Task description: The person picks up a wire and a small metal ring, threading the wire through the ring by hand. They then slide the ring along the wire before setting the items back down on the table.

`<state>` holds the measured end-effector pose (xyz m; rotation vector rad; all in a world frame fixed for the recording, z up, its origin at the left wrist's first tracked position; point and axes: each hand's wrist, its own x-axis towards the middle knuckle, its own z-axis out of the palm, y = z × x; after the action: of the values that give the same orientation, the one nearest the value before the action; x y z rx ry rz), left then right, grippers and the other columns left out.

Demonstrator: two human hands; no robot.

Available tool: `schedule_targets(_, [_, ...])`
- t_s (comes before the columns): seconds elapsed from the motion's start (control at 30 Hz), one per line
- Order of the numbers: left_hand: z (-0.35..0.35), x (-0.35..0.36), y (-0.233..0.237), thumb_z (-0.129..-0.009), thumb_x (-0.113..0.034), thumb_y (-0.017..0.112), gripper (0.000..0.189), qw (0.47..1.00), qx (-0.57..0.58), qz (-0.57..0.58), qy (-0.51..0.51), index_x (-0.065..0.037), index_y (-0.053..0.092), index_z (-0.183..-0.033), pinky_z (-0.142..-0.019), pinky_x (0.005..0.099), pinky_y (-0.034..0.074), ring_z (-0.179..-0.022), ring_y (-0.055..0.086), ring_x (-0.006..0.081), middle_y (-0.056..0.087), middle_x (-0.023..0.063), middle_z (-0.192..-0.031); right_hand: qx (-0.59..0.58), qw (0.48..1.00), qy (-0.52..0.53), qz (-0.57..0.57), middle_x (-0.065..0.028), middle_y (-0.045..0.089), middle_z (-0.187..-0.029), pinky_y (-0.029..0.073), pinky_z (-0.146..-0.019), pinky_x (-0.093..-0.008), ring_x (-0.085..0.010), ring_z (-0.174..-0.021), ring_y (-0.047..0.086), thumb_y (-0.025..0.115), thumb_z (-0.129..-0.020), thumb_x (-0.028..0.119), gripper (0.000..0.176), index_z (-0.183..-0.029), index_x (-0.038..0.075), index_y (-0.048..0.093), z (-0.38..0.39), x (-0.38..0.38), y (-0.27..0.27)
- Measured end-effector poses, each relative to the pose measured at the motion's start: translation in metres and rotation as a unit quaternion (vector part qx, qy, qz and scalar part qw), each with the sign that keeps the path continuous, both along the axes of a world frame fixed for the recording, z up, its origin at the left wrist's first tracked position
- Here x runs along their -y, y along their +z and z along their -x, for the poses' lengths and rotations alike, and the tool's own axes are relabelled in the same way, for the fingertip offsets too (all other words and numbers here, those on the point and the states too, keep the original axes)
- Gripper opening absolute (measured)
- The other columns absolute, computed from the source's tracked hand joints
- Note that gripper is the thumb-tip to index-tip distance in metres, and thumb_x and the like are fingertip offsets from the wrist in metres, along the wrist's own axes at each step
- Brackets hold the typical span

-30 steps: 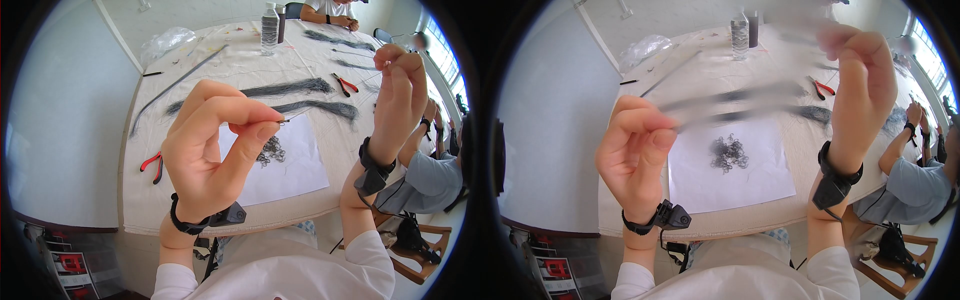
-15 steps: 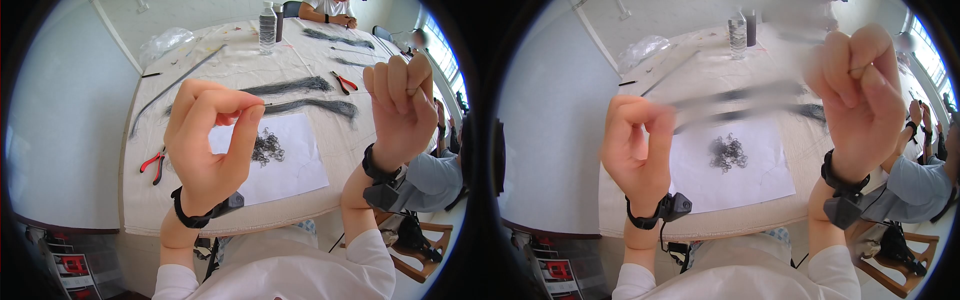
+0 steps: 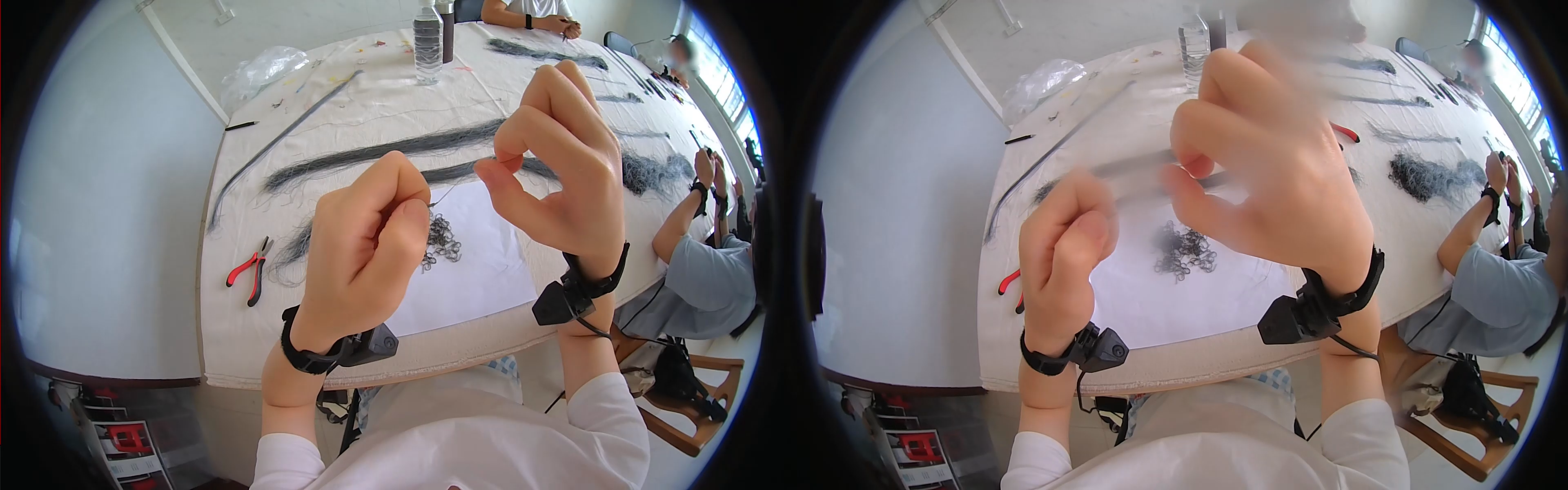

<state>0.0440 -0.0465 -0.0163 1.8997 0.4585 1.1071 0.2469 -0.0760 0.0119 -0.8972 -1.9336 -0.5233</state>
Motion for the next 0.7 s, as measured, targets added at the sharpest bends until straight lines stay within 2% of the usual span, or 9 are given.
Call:
schedule_targets(0.03, [-0.001,0.001,0.000,-0.087,-0.006,0.048,0.012,1.000,-0.001,0.001,0.000,-0.002,0.048,-0.076,-0.047,0.0219,0.026,-0.054,0.034,0.0031,0.040,-0.0013,-0.061,0.001,1.000,0.008,-0.007,-0.0028,0.038,-0.066,0.029,-0.054,-0.0278,-0.0193,-0.064,0.039,0.072,-0.051,0.006,0.021,-0.061,0.005,0.053,0.001,-0.001,0.000])
schedule_targets(0.1, [-0.003,0.003,0.000,-0.088,-0.008,0.047,0.013,0.993,0.041,0.108,-0.037,-0.003,0.046,-0.075,-0.048,0.0208,0.025,-0.055,0.030,0.0021,0.039,-0.0042,-0.062,0.001,1.000,0.015,-0.014,-0.0027,0.037,-0.065,0.028,-0.053,-0.0276,-0.0191,-0.064,0.038,0.072,-0.051,0.006,0.023,-0.059,0.006,0.050,0.002,-0.003,-0.001])
schedule_targets(0.23, [-0.002,0.007,0.000,-0.088,-0.010,0.046,0.014,0.987,0.088,0.135,-0.026,-0.005,0.044,-0.075,-0.049,0.0204,0.023,-0.056,0.027,0.0016,0.037,-0.0060,-0.063,0.009,0.999,0.032,-0.037,-0.0031,0.033,-0.064,0.024,-0.051,-0.0275,-0.0191,-0.062,0.035,0.074,-0.055,0.008,0.031,-0.055,0.006,0.042,0.003,-0.004,-0.001])
schedule_targets(0.33, [-0.004,0.010,0.003,-0.088,-0.011,0.046,0.014,0.977,0.114,0.170,-0.058,-0.006,0.043,-0.075,-0.049,0.0208,0.022,-0.055,0.026,0.0019,0.033,-0.0057,-0.063,0.016,0.997,0.043,-0.058,-0.0031,0.031,-0.064,0.022,-0.051,-0.0277,-0.0192,-0.061,0.034,0.076,-0.059,0.012,0.038,-0.053,0.007,0.039,0.002,-0.005,-0.001])
schedule_targets(0.4, [-0.009,0.015,0.007,-0.081,-0.014,0.042,0.013,0.976,0.110,0.187,-0.033,-0.007,0.036,-0.072,-0.045,0.0240,0.016,-0.048,0.016,0.0045,0.025,-0.0053,-0.058,0.021,0.996,0.049,-0.067,-0.0032,0.031,-0.064,0.021,-0.051,-0.0278,-0.0192,-0.061,0.033,0.078,-0.061,0.015,0.041,-0.053,0.007,0.038,0.000,-0.007,-0.001])
schedule_targets(0.43, [-0.008,0.013,0.005,-0.081,-0.014,0.042,0.013,0.976,0.109,0.187,-0.034,-0.007,0.036,-0.072,-0.045,0.0240,0.016,-0.048,0.016,0.0045,0.025,-0.0053,-0.058,0.023,0.996,0.056,-0.066,-0.0032,0.031,-0.064,0.021,-0.050,-0.0280,-0.0191,-0.061,0.033,0.078,-0.063,0.017,0.043,-0.053,0.007,0.038,-0.001,-0.008,-0.002])
schedule_targets(0.5, [-0.003,0.007,0.000,-0.088,-0.014,0.046,0.015,0.958,0.150,0.214,-0.119,-0.005,0.042,-0.078,-0.047,0.0219,0.020,-0.052,0.024,0.0033,0.029,-0.0051,-0.063,0.025,0.996,0.063,-0.065,-0.0032,0.031,-0.064,0.021,-0.050,-0.0281,-0.0190,-0.060,0.033,0.079,-0.065,0.019,0.045,-0.053,0.007,0.038,-0.003,-0.009,-0.002])
schedule_targets(0.7, [-0.004,0.008,-0.002,-0.089,-0.015,0.046,0.017,0.950,0.159,0.234,-0.135,-0.005,0.040,-0.077,-0.047,0.0225,0.020,-0.051,0.024,0.0034,0.029,-0.0051,-0.062,0.036,0.995,0.078,-0.049,-0.0037,0.031,-0.064,0.020,-0.051,-0.0295,-0.0197,-0.061,0.031,0.080,-0.068,0.022,0.048,-0.053,0.006,0.037,-0.008,-0.011,-0.002])
